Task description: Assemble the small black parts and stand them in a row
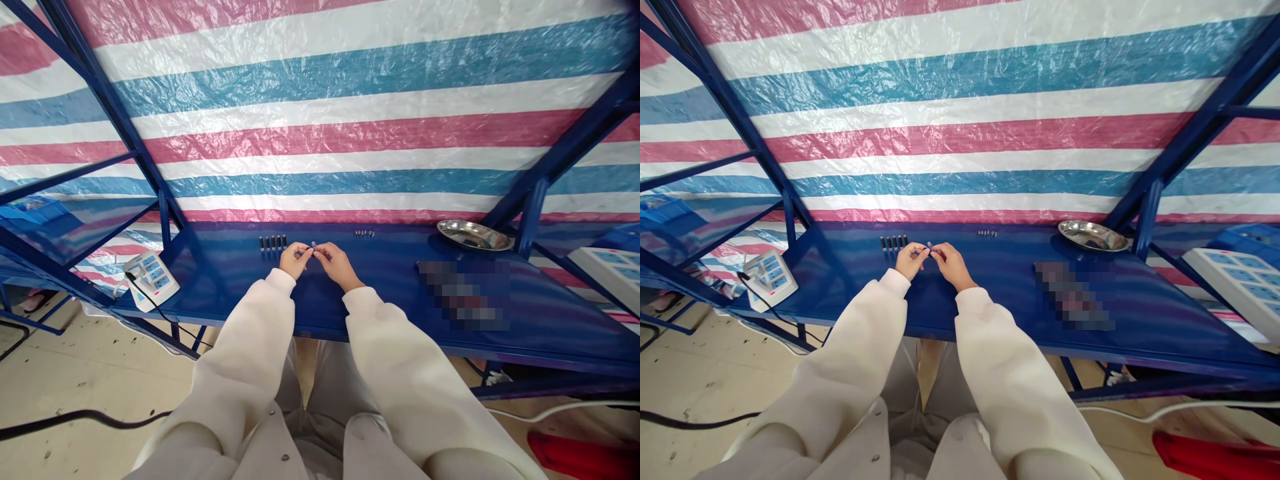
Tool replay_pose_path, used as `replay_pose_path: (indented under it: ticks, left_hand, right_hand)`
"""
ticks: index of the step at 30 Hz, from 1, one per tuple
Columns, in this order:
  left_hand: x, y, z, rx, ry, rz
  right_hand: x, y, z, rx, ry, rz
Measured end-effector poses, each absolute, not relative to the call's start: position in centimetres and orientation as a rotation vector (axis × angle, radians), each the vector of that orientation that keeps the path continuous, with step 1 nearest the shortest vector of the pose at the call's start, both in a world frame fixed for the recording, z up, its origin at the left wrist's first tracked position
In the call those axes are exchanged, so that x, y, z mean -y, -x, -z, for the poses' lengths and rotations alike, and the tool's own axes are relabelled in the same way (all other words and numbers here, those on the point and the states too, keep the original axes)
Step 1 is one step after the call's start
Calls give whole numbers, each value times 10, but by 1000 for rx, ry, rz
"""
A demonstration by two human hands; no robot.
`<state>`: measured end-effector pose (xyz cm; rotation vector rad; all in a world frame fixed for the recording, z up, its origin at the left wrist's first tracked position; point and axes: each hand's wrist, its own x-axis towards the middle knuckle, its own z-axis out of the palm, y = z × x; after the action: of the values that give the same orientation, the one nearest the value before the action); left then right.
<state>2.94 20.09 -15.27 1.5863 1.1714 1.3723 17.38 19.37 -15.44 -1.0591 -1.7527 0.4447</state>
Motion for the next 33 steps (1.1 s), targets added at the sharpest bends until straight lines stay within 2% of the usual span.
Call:
replay_pose_path:
  ticks: [6, 11, 16, 25, 33]
  left_hand:
    - [-198, -31, 152, -1161, -1660, -1272]
    - [-196, -31, 153, -1152, -1769, -1251]
    - [-195, -30, 154, -1340, -1914, -1270]
    - [-185, -31, 144, -1433, -2270, -917]
    - [-182, -32, 142, -1453, -2418, -671]
  right_hand:
    - [-198, -176, 160, 1849, 1057, -526]
    - [-199, -178, 159, 1961, 1128, -454]
    - [-214, -189, 152, 1942, 1316, -305]
    - [-270, -222, 160, 1669, 1701, -269]
    - [-285, -217, 169, 1636, 1765, -235]
